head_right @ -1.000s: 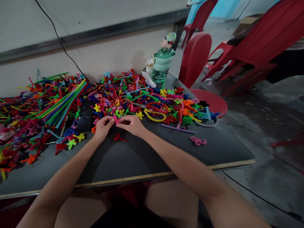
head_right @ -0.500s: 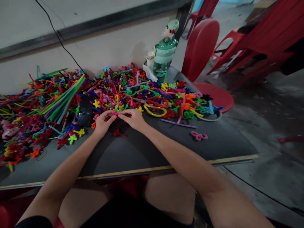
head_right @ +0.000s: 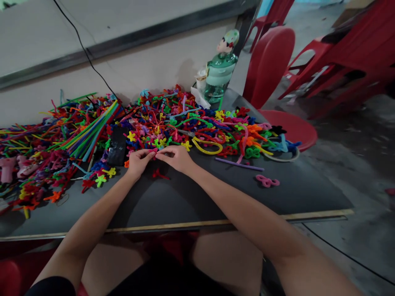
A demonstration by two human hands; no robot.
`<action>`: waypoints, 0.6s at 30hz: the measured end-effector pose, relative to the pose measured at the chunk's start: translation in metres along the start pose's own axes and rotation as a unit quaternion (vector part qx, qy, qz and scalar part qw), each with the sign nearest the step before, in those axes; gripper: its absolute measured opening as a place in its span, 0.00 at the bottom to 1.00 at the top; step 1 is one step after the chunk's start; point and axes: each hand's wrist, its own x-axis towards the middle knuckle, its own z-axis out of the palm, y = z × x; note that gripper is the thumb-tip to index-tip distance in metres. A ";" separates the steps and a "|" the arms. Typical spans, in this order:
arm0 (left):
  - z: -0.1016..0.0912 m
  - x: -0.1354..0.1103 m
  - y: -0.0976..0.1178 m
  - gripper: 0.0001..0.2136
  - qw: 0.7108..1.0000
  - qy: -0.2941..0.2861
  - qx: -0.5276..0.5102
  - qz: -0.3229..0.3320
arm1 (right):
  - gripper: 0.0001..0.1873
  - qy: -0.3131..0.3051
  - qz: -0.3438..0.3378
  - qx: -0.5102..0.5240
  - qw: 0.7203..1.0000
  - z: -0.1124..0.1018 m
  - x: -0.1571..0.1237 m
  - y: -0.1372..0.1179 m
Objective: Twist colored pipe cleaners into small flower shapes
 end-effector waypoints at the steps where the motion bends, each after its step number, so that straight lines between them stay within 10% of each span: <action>1: 0.000 0.000 0.000 0.12 1.000 -0.006 -0.014 -0.001 | 0.16 0.006 0.019 0.033 0.999 0.000 0.001 0.001; 18: 0.000 -0.002 0.001 0.08 0.997 -0.017 0.027 0.075 | 0.16 -0.018 0.074 0.068 0.995 -0.001 0.001 0.002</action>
